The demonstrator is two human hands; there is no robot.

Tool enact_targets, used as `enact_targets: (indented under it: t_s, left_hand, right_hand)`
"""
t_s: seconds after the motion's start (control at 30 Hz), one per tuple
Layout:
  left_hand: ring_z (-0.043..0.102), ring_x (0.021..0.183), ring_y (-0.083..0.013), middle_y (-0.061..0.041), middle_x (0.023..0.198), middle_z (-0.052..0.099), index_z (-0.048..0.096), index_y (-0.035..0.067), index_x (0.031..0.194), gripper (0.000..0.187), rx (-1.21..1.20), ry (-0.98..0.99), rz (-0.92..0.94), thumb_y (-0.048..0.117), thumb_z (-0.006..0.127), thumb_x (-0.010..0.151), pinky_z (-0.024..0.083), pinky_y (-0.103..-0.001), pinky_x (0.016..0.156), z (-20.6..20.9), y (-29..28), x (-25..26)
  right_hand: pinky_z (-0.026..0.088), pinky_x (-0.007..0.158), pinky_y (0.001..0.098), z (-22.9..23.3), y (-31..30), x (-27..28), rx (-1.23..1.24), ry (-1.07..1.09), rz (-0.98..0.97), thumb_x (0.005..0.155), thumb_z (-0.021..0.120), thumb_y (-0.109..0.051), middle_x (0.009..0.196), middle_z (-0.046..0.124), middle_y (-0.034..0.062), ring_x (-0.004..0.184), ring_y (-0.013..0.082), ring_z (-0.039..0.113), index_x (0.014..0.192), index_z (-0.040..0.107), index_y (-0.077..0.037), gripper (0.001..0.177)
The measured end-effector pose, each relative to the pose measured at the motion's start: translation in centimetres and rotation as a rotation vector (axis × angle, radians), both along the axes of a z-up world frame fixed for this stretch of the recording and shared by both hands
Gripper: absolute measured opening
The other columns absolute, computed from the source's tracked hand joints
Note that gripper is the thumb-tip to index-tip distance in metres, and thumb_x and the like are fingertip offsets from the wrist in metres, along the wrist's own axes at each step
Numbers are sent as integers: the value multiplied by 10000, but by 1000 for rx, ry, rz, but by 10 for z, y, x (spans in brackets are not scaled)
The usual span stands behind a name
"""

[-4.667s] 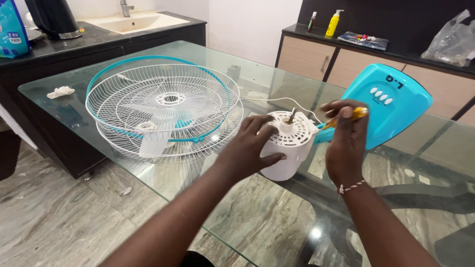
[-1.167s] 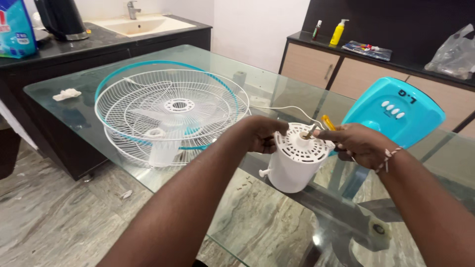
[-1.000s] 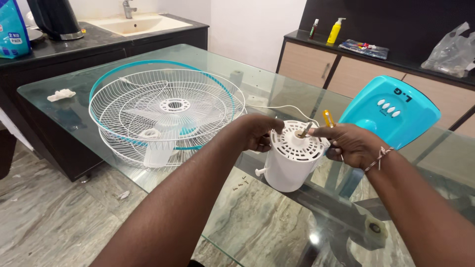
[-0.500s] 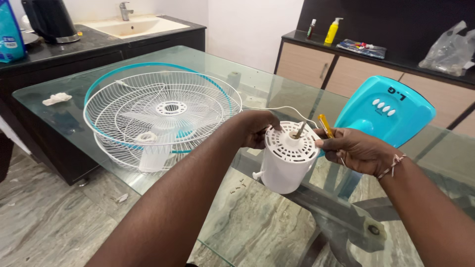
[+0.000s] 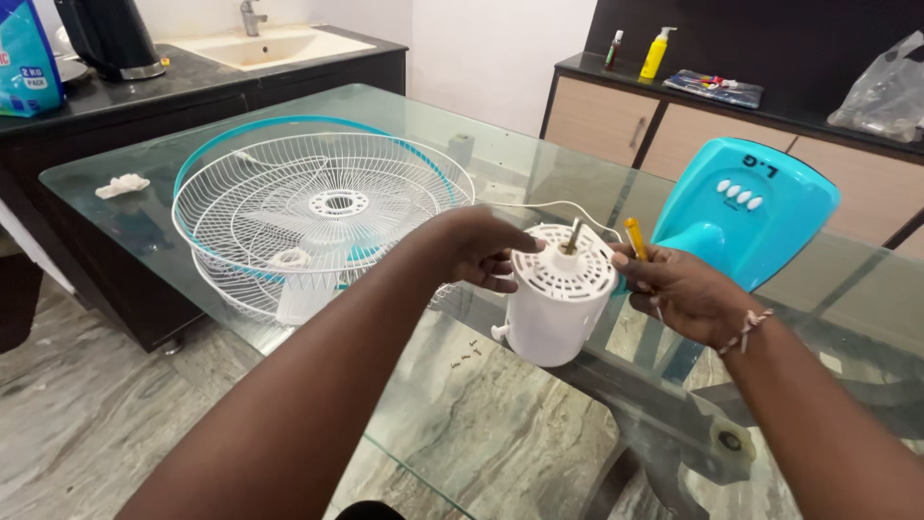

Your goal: The person disassembles a small electric fan on a glass table. They use a screwdriver to remove screws from the front grille, motor housing, and rear control panel, then separate the plastic covers to expose the internal motor and wiring.

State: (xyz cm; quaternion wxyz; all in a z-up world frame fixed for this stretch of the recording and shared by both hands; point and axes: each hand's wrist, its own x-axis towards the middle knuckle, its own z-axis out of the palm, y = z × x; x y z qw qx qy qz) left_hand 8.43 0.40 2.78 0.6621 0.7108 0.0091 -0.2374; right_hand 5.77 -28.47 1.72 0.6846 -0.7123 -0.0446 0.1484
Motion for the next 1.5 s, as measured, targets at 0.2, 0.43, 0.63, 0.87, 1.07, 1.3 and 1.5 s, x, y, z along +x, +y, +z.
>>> enact_targets:
  t_s: [0.2,0.43,0.63,0.87,1.07,1.3,1.5]
  left_hand:
    - [602,712,-150,-76,828,611,660,-50,943,243,-322,-8,108,90,822,828,674,-328,742,-21,4,-36]
    - [659,672,-198,-148,839,676,667,-133,974,306,-445,-95,264,81,810,809,593,-297,629,-37,-19,-37]
    - [580,635,-161,-118,833,664,683,-90,986,337,-446,-249,253,98,876,783,458,-271,528,-58,-34,-49]
    - [624,736,-182,-95,878,583,657,-101,1006,300,-541,-167,360,119,788,849,658,-368,707,-60,-40,-64]
    - [626,706,-202,-112,842,579,636,-109,959,291,-605,-145,421,136,761,863,687,-383,695,-64,-45,-63]
    - [608,701,-174,-81,832,610,665,-29,929,328,-617,-163,416,188,871,795,596,-311,653,-74,-55,-65]
    - [646,733,-210,-84,838,597,612,-20,885,372,-574,-141,504,239,863,792,664,-343,684,-69,-52,-77]
  right_hand:
    - [392,565,231,-1,13,1,16,-26,-55,871,745,-294,785,506,-100,662,31,418,1147,703,-137,320]
    - [357,537,207,-8,15,-7,114,-80,-40,921,737,-281,804,528,-112,649,11,416,1094,677,-121,243]
    - [371,537,206,-20,20,-14,214,-130,-73,915,742,-223,753,532,-81,623,34,448,1006,646,-130,161]
    - [366,561,234,-20,41,-18,340,-189,-236,883,802,-181,768,531,-77,653,46,453,964,609,-128,216]
    - [384,591,268,-13,51,-29,-16,-305,-409,875,781,-323,807,571,-58,687,84,473,1036,648,-105,301]
    - [397,640,289,-12,58,-31,-56,-165,-350,900,761,-373,847,582,-48,724,83,499,1125,638,-113,365]
    - [275,620,290,-21,47,-31,251,-182,-117,960,801,-196,972,600,-23,776,64,440,1213,612,-83,335]
